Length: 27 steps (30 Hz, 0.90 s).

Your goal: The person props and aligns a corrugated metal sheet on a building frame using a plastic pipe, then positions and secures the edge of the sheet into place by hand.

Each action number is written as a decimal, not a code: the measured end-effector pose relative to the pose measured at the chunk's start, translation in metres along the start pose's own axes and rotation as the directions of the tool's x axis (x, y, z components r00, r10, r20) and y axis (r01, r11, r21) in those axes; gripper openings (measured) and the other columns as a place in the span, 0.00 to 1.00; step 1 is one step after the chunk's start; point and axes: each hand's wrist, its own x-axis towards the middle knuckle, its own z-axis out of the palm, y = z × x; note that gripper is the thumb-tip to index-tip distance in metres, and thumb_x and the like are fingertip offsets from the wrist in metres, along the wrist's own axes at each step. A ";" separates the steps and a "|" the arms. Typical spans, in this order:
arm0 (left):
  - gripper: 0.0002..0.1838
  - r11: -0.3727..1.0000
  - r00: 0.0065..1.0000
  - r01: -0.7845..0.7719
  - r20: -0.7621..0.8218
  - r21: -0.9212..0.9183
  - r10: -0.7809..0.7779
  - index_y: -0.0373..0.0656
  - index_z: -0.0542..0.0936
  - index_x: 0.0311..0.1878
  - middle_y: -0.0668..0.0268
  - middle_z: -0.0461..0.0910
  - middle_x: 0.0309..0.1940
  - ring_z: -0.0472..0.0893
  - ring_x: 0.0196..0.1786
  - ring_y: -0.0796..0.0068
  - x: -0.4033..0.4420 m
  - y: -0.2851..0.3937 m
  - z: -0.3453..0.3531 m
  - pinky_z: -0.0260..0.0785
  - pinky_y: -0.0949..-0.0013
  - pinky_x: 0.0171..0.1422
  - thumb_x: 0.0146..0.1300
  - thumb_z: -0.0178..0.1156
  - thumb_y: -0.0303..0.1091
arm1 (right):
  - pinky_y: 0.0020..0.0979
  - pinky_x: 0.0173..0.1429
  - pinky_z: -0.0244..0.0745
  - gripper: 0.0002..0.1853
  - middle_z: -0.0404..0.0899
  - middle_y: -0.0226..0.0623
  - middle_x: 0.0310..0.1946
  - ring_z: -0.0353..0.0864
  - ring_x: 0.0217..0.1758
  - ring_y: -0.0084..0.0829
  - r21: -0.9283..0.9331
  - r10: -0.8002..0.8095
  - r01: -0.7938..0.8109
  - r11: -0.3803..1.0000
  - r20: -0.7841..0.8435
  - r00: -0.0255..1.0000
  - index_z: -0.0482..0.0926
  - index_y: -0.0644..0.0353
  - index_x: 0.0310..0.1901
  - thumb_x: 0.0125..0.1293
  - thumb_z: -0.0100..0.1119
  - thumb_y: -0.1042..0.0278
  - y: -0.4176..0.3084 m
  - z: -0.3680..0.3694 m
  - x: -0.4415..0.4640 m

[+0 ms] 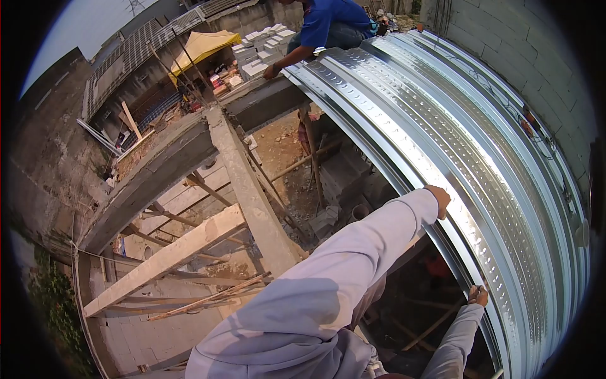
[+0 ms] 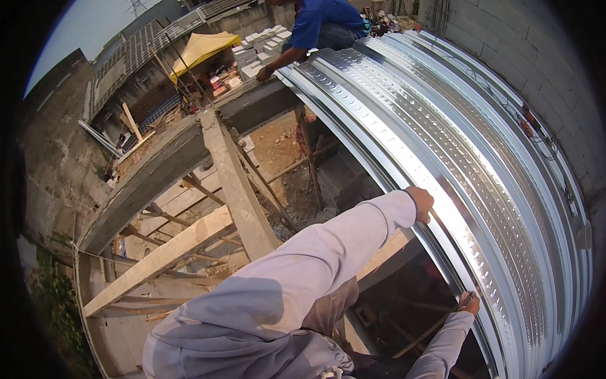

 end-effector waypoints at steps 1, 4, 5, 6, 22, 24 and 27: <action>0.17 1.000 1.000 -0.001 0.004 0.000 0.001 0.40 0.78 0.31 0.56 0.78 0.29 0.77 0.35 0.59 0.000 0.000 0.000 0.69 0.62 0.37 0.42 0.60 0.44 | 0.29 0.46 0.73 0.16 0.69 0.49 0.40 0.73 0.42 0.37 -0.018 0.007 -0.007 1.000 0.000 1.000 0.67 0.70 0.38 0.58 0.45 0.62 -0.001 0.000 -0.001; 0.17 1.000 1.000 -0.010 0.009 0.005 0.010 0.40 0.78 0.31 0.56 0.78 0.29 0.77 0.35 0.59 0.000 0.000 -0.001 0.69 0.63 0.37 0.42 0.60 0.44 | 0.29 0.46 0.73 0.16 0.69 0.49 0.39 0.74 0.41 0.36 -0.038 0.017 -0.017 0.999 0.003 1.000 0.67 0.71 0.38 0.58 0.45 0.63 -0.002 -0.001 -0.003; 0.17 1.000 1.000 -0.009 0.006 0.006 0.009 0.40 0.78 0.31 0.56 0.78 0.29 0.77 0.35 0.59 0.000 -0.001 -0.001 0.69 0.63 0.37 0.42 0.60 0.44 | 0.28 0.46 0.73 0.16 0.69 0.49 0.39 0.74 0.41 0.36 -0.023 0.015 -0.015 1.000 0.005 1.000 0.67 0.71 0.38 0.58 0.45 0.63 -0.002 0.000 -0.005; 0.17 1.000 1.000 -0.010 0.004 0.007 0.010 0.40 0.78 0.31 0.56 0.78 0.29 0.77 0.35 0.59 0.000 -0.001 -0.001 0.69 0.63 0.37 0.42 0.60 0.44 | 0.28 0.45 0.74 0.16 0.70 0.48 0.39 0.74 0.41 0.35 -0.007 0.012 -0.012 1.000 0.007 1.000 0.67 0.70 0.38 0.58 0.45 0.63 -0.002 0.001 -0.007; 0.18 1.000 1.000 -0.001 0.020 -0.007 0.001 0.39 0.78 0.33 0.56 0.77 0.31 0.77 0.37 0.59 -0.001 0.001 -0.003 0.68 0.63 0.39 0.44 0.59 0.44 | 0.28 0.37 0.76 0.07 0.71 0.37 0.22 0.75 0.24 0.28 0.016 0.031 -0.031 0.999 -0.003 1.000 0.67 0.64 0.31 0.59 0.43 0.68 0.001 -0.002 0.002; 0.18 1.000 1.000 -0.005 0.015 -0.011 0.005 0.39 0.78 0.32 0.56 0.77 0.30 0.77 0.36 0.59 -0.001 0.000 -0.002 0.68 0.63 0.39 0.44 0.59 0.44 | 0.31 0.48 0.70 0.12 0.69 0.45 0.36 0.71 0.41 0.36 0.010 0.035 -0.035 0.999 0.016 0.999 0.67 0.68 0.36 0.59 0.44 0.65 -0.004 0.003 -0.011; 0.18 1.000 0.998 0.029 0.048 0.010 -0.029 0.43 0.78 0.34 0.60 0.78 0.32 0.77 0.38 0.63 0.005 -0.001 0.001 0.69 0.64 0.38 0.38 0.59 0.42 | 0.32 0.52 0.67 0.15 0.69 0.49 0.41 0.70 0.48 0.39 0.040 0.044 -0.045 0.998 0.009 0.999 0.67 0.69 0.39 0.59 0.45 0.64 -0.002 0.002 -0.006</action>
